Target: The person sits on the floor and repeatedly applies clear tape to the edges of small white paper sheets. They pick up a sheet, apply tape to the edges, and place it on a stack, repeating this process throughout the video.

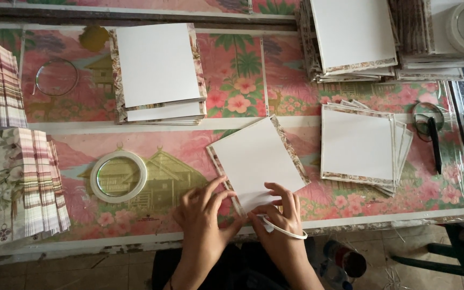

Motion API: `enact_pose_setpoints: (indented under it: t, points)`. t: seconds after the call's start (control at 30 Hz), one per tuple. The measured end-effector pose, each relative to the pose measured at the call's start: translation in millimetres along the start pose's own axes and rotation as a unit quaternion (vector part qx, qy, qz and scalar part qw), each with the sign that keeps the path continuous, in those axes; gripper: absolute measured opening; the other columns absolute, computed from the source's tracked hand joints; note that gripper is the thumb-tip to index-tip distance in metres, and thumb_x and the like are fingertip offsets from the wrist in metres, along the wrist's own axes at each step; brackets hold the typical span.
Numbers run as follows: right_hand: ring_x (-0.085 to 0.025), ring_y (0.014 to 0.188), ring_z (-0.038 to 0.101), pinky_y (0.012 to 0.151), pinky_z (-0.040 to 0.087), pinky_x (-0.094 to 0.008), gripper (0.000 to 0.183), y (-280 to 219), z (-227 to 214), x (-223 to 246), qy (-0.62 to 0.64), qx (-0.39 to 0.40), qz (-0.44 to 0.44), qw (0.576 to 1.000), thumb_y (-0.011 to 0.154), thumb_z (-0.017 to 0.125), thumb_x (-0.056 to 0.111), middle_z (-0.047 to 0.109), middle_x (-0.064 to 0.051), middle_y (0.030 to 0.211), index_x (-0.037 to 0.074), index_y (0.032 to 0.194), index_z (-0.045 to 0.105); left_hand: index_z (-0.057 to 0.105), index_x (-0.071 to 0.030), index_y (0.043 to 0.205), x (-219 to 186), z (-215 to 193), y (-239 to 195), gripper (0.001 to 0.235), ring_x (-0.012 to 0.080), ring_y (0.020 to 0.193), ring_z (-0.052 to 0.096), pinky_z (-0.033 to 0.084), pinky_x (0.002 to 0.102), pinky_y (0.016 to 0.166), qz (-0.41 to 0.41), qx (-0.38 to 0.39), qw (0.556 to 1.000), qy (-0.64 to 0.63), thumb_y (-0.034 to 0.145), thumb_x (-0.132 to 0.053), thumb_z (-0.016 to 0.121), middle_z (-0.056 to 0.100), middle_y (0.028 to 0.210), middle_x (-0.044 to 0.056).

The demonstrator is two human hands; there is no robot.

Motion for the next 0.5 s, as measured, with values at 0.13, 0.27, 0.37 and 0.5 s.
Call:
enact_pose_setpoints:
  t: [0.13, 0.27, 0.37, 0.5]
  points:
    - [-0.03, 0.114, 0.064, 0.091, 0.059, -0.042, 0.009, 0.3, -0.9, 2.2, 0.01, 0.001, 0.004, 1.0, 0.093, 0.081, 0.015, 0.057, -0.014, 0.146, 0.009, 0.091, 0.075, 0.073, -0.037, 0.119, -2.8, -1.4, -0.3, 0.058, 0.031, 0.125, 0.05, 0.042, 0.059, 0.09, -0.024, 0.022, 0.999, 0.001, 0.066, -0.036, 0.098, 0.058, 0.157, -0.021]
    - [-0.026, 0.112, 0.064, 0.083, 0.063, -0.035, 0.014, 1.5, -7.1, -3.8, 0.054, 0.014, -0.003, 0.998, 0.093, 0.082, 0.015, 0.056, -0.015, 0.144, 0.009, 0.106, 0.081, 0.074, -0.036, 0.114, -4.6, -0.7, 1.0, 0.046, 0.0325, 0.125, 0.049, 0.043, 0.061, 0.09, -0.037, 0.024, 0.999, -0.009, 0.073, -0.038, 0.093, 0.059, 0.156, -0.019]
    - [-0.021, 0.11, 0.065, 0.086, 0.062, -0.032, 0.019, 10.0, -21.1, -20.0, 0.064, 0.002, 0.02, 0.998, 0.086, 0.09, 0.019, 0.058, -0.011, 0.143, 0.011, 0.103, 0.086, 0.073, -0.038, 0.11, -5.7, -1.3, 3.2, 0.041, 0.0342, 0.126, 0.049, 0.042, 0.06, 0.089, -0.051, 0.031, 0.998, -0.014, 0.073, -0.044, 0.091, 0.056, 0.157, -0.019]
    - [-0.016, 0.086, 0.083, 0.084, 0.058, -0.025, 0.071, 27.8, -56.0, -45.1, 0.179, -0.076, 0.219, 0.956, 0.071, 0.096, 0.001, 0.072, -0.007, 0.121, 0.006, 0.132, 0.061, 0.073, -0.043, 0.107, -1.8, 3.8, 2.8, 0.045, 0.0378, 0.127, 0.05, 0.045, 0.067, 0.084, -0.096, 0.066, 0.993, 0.012, 0.069, -0.057, 0.093, 0.05, 0.16, -0.015]
Point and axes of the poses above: each hand's wrist, its own y-axis towards the middle knuckle, its own z-axis out of the palm, x = y × z, the point moved 1 cm from there along y, towards the middle knuckle
